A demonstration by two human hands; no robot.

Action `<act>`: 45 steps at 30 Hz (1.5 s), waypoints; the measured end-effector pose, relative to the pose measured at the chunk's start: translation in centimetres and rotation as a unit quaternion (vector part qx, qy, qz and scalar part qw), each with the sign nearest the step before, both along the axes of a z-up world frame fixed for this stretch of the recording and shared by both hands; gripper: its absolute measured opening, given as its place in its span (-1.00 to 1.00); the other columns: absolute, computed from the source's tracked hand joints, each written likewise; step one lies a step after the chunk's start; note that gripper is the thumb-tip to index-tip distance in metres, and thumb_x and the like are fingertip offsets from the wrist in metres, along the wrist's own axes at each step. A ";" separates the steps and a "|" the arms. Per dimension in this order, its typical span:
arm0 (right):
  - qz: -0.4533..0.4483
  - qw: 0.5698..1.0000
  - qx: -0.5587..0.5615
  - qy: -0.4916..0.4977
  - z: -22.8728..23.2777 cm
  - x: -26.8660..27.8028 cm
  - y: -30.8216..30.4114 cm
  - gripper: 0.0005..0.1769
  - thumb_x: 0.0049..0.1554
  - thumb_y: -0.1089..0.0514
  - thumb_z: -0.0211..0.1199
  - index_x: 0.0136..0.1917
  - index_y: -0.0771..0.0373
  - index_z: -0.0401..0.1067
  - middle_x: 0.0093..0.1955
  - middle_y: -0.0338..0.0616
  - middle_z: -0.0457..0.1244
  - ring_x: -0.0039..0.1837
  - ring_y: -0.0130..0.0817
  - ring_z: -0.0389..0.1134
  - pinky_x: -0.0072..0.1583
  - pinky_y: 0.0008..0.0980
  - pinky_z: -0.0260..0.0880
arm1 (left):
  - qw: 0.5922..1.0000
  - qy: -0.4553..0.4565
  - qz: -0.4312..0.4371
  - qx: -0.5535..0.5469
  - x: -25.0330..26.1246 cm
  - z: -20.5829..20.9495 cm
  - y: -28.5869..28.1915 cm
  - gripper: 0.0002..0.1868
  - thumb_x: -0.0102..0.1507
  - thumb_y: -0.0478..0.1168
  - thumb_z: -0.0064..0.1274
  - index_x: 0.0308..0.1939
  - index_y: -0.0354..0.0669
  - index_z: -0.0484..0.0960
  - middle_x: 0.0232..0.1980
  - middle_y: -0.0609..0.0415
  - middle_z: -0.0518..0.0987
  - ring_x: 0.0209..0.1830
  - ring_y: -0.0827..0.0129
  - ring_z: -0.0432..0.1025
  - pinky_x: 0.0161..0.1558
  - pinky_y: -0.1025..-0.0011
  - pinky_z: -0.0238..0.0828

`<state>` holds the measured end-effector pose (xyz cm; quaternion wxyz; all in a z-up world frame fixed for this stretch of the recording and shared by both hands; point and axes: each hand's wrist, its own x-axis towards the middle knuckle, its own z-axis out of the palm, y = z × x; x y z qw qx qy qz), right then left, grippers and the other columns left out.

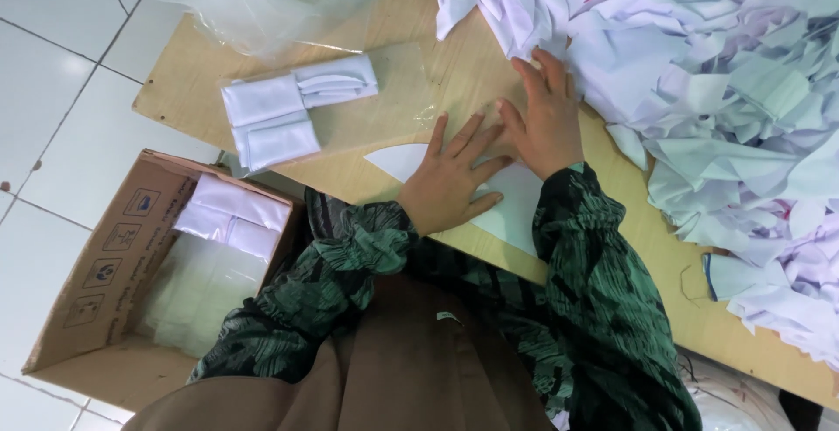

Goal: Folding small white fabric pieces and placing them into plastic bags, then into a cardboard box.

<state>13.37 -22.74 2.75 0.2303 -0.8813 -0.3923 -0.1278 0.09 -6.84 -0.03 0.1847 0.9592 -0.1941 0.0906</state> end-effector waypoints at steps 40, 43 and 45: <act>0.036 0.967 0.190 0.166 5.0 -11.5 -6.0 -0.78 0.17 0.41 0.34 0.08 0.25 0.60 -0.01 -0.04 0.38 0.04 -0.03 0.44 0.06 -0.16 0.40 | 0.998 -0.020 -0.002 -0.067 0.1 -0.2 0.5 -0.50 0.47 0.12 -0.30 0.31 -0.03 0.50 0.39 -0.01 0.39 0.56 0.12 0.11 0.51 -0.27 -0.32; 0.047 0.968 0.190 0.159 4.9 -13.0 -5.7 -0.74 0.15 0.44 0.32 0.08 0.23 0.60 -0.03 -0.04 0.39 -0.02 0.00 0.43 0.00 -0.15 0.41 | 0.984 -0.008 0.005 -0.179 0.2 0.4 0.9 -0.46 0.50 0.19 -0.38 0.16 -0.02 0.61 0.23 0.02 0.50 0.45 0.12 0.27 0.48 -0.23 -0.16; 0.071 0.970 0.186 0.142 4.8 -14.1 -5.1 -0.75 0.13 0.47 0.31 0.02 0.21 0.61 -0.03 -0.05 0.42 -0.06 0.01 0.43 -0.03 -0.17 0.42 | 0.970 0.015 0.012 -0.243 0.5 0.3 1.2 -0.37 0.47 0.31 -0.43 0.08 0.05 0.67 0.16 0.03 0.57 0.37 0.14 0.36 0.43 -0.13 -0.06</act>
